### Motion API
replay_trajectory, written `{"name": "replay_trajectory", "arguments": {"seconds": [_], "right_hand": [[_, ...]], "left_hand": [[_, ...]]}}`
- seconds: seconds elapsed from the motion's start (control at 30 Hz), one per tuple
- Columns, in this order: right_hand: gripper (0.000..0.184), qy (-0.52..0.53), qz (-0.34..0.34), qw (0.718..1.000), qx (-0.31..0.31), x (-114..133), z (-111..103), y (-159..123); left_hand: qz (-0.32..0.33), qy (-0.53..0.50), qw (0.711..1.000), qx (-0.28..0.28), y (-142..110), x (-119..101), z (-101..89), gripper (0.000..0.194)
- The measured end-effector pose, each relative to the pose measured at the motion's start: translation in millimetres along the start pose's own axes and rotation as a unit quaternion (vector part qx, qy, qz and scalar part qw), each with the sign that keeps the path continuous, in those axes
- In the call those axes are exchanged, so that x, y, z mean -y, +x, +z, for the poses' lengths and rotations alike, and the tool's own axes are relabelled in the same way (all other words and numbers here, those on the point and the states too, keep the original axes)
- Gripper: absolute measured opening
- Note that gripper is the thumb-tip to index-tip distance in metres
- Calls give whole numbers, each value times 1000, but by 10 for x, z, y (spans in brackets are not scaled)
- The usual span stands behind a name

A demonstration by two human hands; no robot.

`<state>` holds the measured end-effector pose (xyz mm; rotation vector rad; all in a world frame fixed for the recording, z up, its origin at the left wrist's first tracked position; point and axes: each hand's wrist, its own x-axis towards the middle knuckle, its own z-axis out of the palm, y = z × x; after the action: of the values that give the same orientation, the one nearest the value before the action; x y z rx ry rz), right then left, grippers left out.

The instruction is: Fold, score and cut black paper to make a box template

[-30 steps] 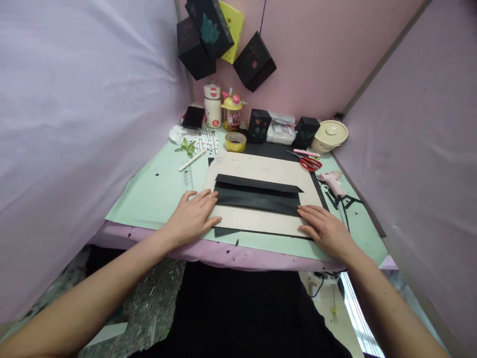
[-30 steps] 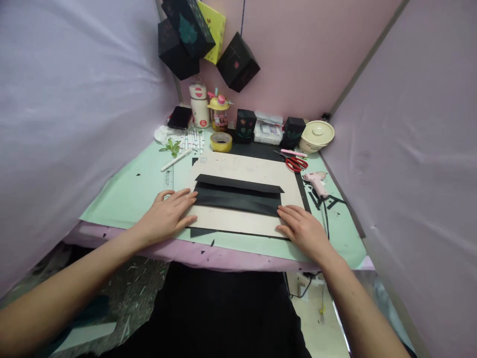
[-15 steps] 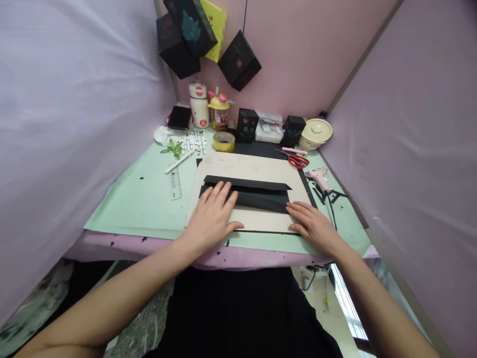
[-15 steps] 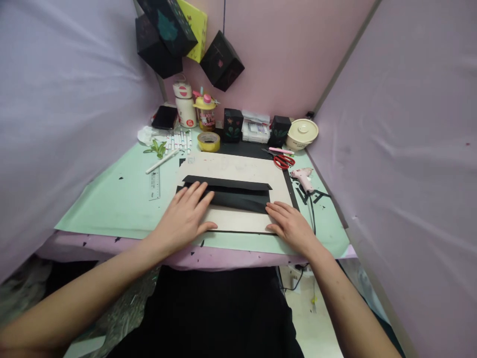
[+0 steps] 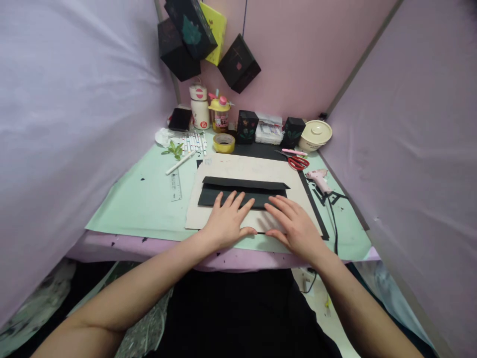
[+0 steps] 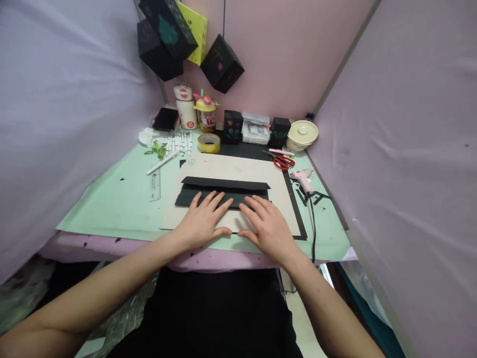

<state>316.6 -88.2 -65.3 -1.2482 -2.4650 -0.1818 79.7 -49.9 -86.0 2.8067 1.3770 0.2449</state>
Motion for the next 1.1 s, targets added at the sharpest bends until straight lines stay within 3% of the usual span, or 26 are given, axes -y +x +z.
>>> {"name": "replay_trajectory", "arguments": {"seconds": [0.13, 0.27, 0.6, 0.73, 1.1], "right_hand": [[67, 5, 13, 998, 59, 83, 262, 144], [71, 4, 27, 997, 76, 18, 412, 134], [73, -6, 26, 997, 74, 38, 421, 93], [71, -10, 24, 997, 72, 33, 432, 90], [74, -17, 21, 997, 78, 29, 417, 86]], "left_hand": [[-2, -10, 1000, 2, 0, 8, 8, 83], [-6, -22, 1000, -7, -11, 11, 20, 83], [-18, -30, 999, 3, -73, 140, 2, 95], [-51, -25, 998, 8, -129, 233, -17, 91], [-49, -25, 998, 5, -149, 241, 9, 89]]}}
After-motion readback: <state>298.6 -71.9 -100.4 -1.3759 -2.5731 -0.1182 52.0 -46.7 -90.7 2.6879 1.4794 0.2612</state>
